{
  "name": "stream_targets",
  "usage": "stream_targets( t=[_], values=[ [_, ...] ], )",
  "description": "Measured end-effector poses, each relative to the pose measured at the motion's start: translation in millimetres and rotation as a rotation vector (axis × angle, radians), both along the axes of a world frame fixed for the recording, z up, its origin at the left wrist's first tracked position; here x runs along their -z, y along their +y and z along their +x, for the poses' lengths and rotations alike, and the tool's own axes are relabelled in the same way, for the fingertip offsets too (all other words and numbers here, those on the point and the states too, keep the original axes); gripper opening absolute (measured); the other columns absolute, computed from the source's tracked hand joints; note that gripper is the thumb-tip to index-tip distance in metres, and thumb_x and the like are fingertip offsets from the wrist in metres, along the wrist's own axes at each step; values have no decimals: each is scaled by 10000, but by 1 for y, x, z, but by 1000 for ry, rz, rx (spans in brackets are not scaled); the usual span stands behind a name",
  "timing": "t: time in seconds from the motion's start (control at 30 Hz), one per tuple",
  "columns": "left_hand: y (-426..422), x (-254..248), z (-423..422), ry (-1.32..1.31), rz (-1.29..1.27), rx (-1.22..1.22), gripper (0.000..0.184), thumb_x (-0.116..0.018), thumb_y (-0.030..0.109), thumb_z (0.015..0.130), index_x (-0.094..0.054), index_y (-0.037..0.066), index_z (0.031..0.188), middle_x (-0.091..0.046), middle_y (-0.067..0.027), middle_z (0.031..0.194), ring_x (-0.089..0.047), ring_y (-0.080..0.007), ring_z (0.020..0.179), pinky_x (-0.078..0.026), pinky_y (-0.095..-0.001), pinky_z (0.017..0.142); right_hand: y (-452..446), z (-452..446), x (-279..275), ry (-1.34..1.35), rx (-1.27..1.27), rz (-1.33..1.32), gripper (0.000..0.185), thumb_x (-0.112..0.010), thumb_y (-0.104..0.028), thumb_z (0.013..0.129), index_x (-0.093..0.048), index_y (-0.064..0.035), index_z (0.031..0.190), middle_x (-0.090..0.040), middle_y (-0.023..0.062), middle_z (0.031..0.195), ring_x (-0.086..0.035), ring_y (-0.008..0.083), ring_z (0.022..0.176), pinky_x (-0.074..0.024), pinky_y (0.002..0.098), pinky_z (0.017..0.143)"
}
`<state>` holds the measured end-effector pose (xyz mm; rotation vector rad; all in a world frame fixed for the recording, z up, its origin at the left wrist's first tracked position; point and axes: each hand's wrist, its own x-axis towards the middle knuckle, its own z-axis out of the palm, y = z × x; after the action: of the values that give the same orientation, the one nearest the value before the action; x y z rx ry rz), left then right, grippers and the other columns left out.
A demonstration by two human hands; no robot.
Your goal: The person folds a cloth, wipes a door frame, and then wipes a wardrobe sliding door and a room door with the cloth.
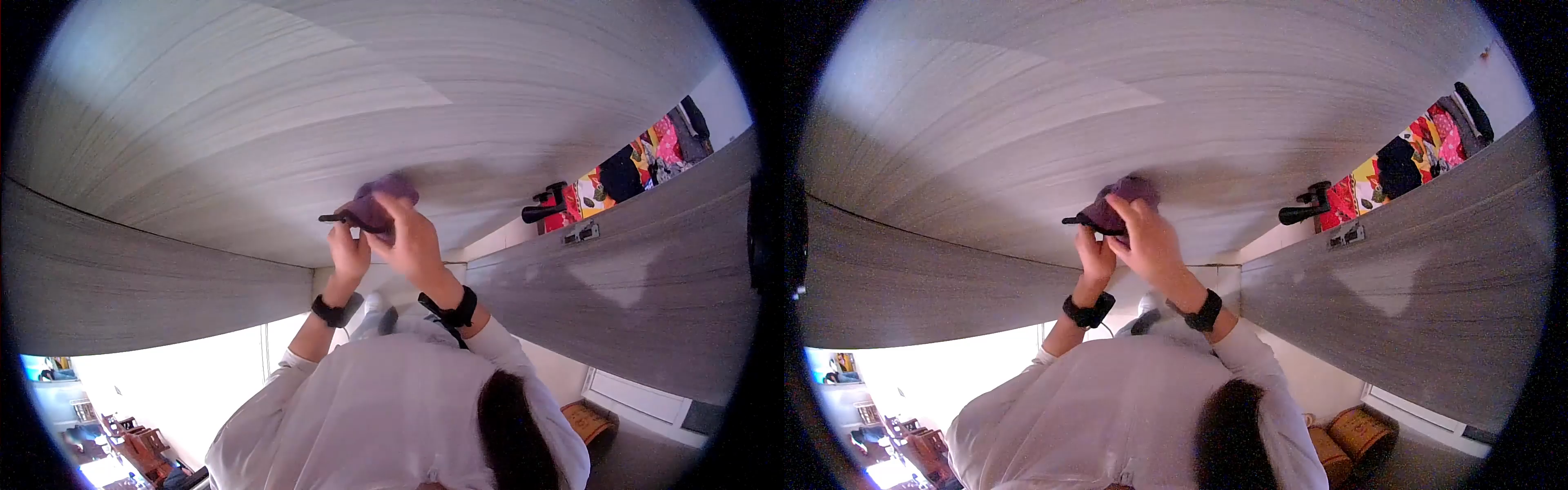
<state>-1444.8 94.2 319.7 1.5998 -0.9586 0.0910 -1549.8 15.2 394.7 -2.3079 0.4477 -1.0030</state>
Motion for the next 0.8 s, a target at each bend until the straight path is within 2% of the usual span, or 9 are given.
stream_targets(
  t=[0.07,0.17,0.27,0.33,0.43,0.53,0.63,0.67,0.8],
  values=[
    [-3,-6,2,-221,15,-56,421,-575,-15,717,-500,0,1131,-613,-189,947,-618,-344,828,-492,-361,718,-5,-3,-1,-60,45,-2,638,-748,-103,645,-453,-68,1209,-528,159,1001,-555,341,870,-485,393,698],
    [-13,-16,-5,189,36,79,447,-574,-20,702,-492,-5,1141,-602,-185,970,-607,-336,863,-483,-373,750,-15,-13,-3,-135,107,100,660,-740,-60,633,-428,-59,1215,-426,199,1088,-481,371,988,-463,411,782],
    [-13,-50,-2,-125,-6,115,423,-535,-87,725,-498,-11,1139,-593,-159,997,-593,-255,850,-479,-330,748,-7,-9,-12,-209,185,218,563,-699,-17,614,-481,-69,1129,-392,198,1099,-450,368,1028,-429,420,842],
    [-14,-75,-5,-233,-36,131,459,-519,-129,725,-495,-3,1166,-594,-147,1011,-592,-226,850,-480,-308,750,-15,-16,-20,-252,196,29,521,-682,0,599,-511,-71,1086,-398,187,1094,-457,359,1009,-426,408,838],
    [-20,-96,-14,-276,-179,103,481,-627,-82,643,-519,12,1103,-605,-152,915,-586,-279,722,-478,-360,650,-23,-15,-47,-372,206,-114,500,-669,25,558,-560,-90,1032,-415,171,1078,-470,346,970,-417,391,829],
    [-22,-125,-15,-50,-168,26,479,-661,-65,620,-531,15,1074,-610,-141,857,-583,-254,651,-480,-349,602,-21,-6,-85,-252,208,-139,569,-720,10,513,-576,-139,1043,-450,149,1022,-505,343,933,-445,397,785],
    [-22,-108,1,-139,-27,34,473,-691,-26,613,-535,26,1057,-611,-129,797,-584,-242,615,-480,-352,571,-16,2,-61,-119,246,-114,583,-744,-7,494,-579,-153,1034,-472,119,1002,-540,327,890,-468,396,723],
    [-16,-97,-1,-156,143,-2,498,-611,-100,623,-528,38,1094,-627,-143,808,-624,-243,703,-485,-326,615,-15,2,-49,-88,260,-108,560,-743,-12,506,-582,-156,1023,-484,95,991,-566,308,844,-479,388,680],
    [-6,-44,2,-150,321,17,465,-617,-103,620,-546,44,1055,-624,-131,792,-618,-243,669,-485,-336,592,-10,0,-6,47,177,9,508,-723,-4,537,-588,-145,1006,-488,90,988,-575,304,823,-486,377,682]
  ],
)
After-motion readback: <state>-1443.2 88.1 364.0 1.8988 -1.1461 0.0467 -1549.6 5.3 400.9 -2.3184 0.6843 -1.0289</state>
